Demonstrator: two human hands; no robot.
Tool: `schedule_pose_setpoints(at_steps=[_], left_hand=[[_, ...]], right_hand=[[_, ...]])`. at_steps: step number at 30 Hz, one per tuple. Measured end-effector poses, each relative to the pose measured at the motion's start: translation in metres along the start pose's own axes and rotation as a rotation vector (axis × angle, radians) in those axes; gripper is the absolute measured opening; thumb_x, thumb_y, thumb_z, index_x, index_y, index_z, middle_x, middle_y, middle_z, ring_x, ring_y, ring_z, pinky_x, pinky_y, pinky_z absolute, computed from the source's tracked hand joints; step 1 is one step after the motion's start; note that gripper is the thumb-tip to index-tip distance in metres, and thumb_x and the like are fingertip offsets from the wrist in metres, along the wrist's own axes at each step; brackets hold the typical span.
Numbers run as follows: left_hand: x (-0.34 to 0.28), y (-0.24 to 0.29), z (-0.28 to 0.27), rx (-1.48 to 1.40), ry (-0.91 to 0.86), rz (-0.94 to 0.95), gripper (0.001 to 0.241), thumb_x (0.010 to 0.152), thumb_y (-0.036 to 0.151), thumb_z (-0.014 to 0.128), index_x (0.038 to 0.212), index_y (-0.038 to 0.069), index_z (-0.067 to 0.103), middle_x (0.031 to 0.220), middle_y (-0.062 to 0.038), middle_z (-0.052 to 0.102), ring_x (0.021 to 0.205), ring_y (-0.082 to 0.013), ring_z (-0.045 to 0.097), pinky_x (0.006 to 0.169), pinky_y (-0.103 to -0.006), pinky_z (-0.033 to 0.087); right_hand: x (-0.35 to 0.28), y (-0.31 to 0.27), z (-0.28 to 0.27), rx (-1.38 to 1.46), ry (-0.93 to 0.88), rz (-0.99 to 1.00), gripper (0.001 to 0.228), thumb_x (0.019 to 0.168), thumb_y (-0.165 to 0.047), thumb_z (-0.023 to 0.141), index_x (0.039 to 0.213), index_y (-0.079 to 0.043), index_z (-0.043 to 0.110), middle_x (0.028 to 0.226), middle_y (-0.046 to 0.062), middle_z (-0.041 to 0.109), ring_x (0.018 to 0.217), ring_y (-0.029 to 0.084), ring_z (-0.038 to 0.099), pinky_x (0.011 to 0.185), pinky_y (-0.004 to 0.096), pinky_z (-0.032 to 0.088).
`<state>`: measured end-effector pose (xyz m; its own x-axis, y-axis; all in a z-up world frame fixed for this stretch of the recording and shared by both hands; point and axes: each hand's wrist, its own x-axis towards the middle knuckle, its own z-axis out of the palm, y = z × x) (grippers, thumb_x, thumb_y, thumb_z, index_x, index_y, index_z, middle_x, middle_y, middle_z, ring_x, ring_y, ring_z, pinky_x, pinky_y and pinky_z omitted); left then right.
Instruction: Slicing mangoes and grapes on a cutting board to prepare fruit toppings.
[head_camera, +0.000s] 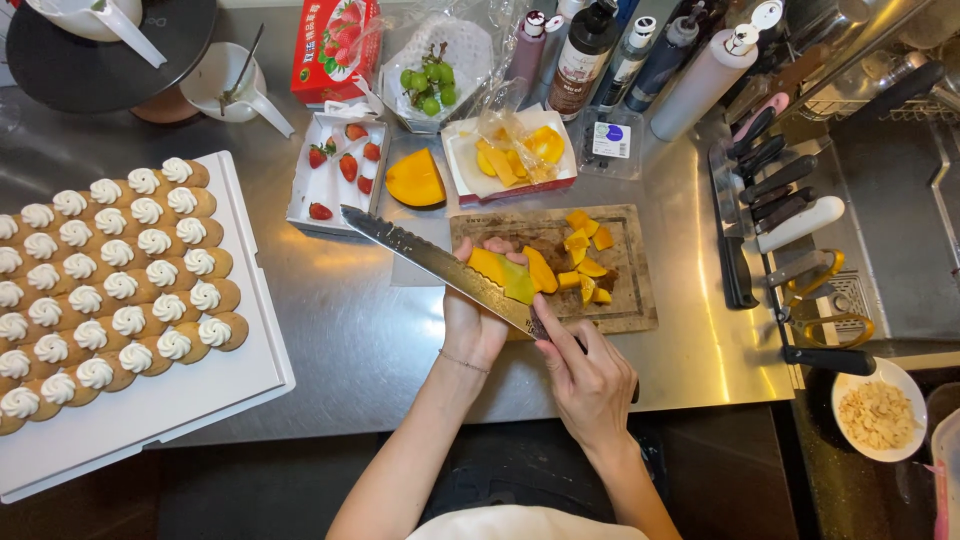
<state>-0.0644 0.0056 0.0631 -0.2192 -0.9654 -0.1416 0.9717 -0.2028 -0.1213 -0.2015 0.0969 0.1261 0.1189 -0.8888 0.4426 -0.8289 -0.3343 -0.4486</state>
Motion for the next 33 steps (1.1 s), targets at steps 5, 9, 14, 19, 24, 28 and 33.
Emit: schedule_pose_setpoints(at_steps=[5, 9, 14, 19, 24, 28, 33], left_hand=[[-0.007, 0.002, 0.009, 0.006, 0.009, -0.087, 0.024, 0.104, 0.028, 0.057, 0.102, 0.005, 0.053, 0.094, -0.006, 0.06, 0.095, -0.0232, 0.059, 0.093, -0.0334, 0.051], [-0.011, 0.004, 0.015, -0.045, -0.012, -0.204, 0.023, 0.107, 0.028, 0.055, 0.1, 0.007, 0.049, 0.093, -0.006, 0.057, 0.092, -0.0211, 0.059, 0.087, -0.0298, 0.053], [-0.011, 0.001, 0.028, -0.008, 0.029, -0.164, 0.021, 0.106, 0.025, 0.055, 0.097, 0.008, 0.047, 0.091, -0.004, 0.054, 0.087, -0.0169, 0.057, 0.082, -0.0287, 0.053], [-0.015, 0.001, 0.037, 0.038, 0.091, -0.127, 0.017, 0.106, 0.024, 0.053, 0.098, 0.01, 0.048, 0.091, -0.004, 0.052, 0.085, -0.0136, 0.056, 0.079, -0.028, 0.053], [-0.016, 0.006, 0.038, 0.122, 0.023, -0.172, 0.018, 0.108, 0.025, 0.053, 0.099, 0.011, 0.048, 0.091, -0.003, 0.052, 0.085, -0.015, 0.056, 0.082, -0.0307, 0.053], [-0.017, 0.003, 0.041, 0.186, 0.054, -0.188, 0.019, 0.105, 0.027, 0.054, 0.097, 0.011, 0.049, 0.09, -0.003, 0.053, 0.084, -0.017, 0.056, 0.082, -0.0319, 0.053], [-0.019, -0.002, 0.041, 0.204, 0.008, -0.232, 0.021, 0.108, 0.029, 0.055, 0.097, 0.012, 0.053, 0.088, -0.002, 0.055, 0.091, -0.0183, 0.06, 0.107, -0.0453, 0.054]], right_hand=[[0.002, -0.001, -0.004, 0.009, -0.003, 0.009, 0.047, 0.092, -0.025, 0.073, 0.138, -0.025, 0.067, 0.08, 0.003, 0.061, 0.065, 0.02, 0.06, 0.06, 0.036, 0.049], [0.003, -0.005, -0.008, 0.067, -0.056, 0.051, 0.046, 0.092, -0.023, 0.072, 0.137, -0.025, 0.068, 0.078, 0.004, 0.06, 0.06, 0.02, 0.059, 0.058, 0.036, 0.048], [0.005, -0.008, -0.011, 0.116, -0.071, 0.076, 0.044, 0.094, -0.022, 0.07, 0.138, -0.025, 0.067, 0.077, 0.005, 0.059, 0.06, 0.02, 0.057, 0.058, 0.035, 0.048], [0.008, -0.007, -0.014, 0.143, -0.075, 0.092, 0.042, 0.095, -0.024, 0.069, 0.137, -0.024, 0.067, 0.079, 0.005, 0.059, 0.06, 0.021, 0.056, 0.058, 0.035, 0.049], [0.011, -0.006, -0.016, 0.223, -0.115, 0.112, 0.041, 0.098, -0.023, 0.066, 0.139, -0.022, 0.066, 0.08, 0.006, 0.058, 0.061, 0.021, 0.056, 0.059, 0.033, 0.049], [0.016, -0.005, -0.019, 0.249, -0.141, 0.128, 0.041, 0.098, -0.023, 0.066, 0.139, -0.022, 0.066, 0.079, 0.008, 0.056, 0.061, 0.021, 0.054, 0.059, 0.033, 0.048], [0.021, 0.0, -0.02, 0.263, -0.165, 0.116, 0.041, 0.098, -0.023, 0.066, 0.139, -0.022, 0.066, 0.079, 0.007, 0.054, 0.062, 0.02, 0.052, 0.06, 0.032, 0.048]])
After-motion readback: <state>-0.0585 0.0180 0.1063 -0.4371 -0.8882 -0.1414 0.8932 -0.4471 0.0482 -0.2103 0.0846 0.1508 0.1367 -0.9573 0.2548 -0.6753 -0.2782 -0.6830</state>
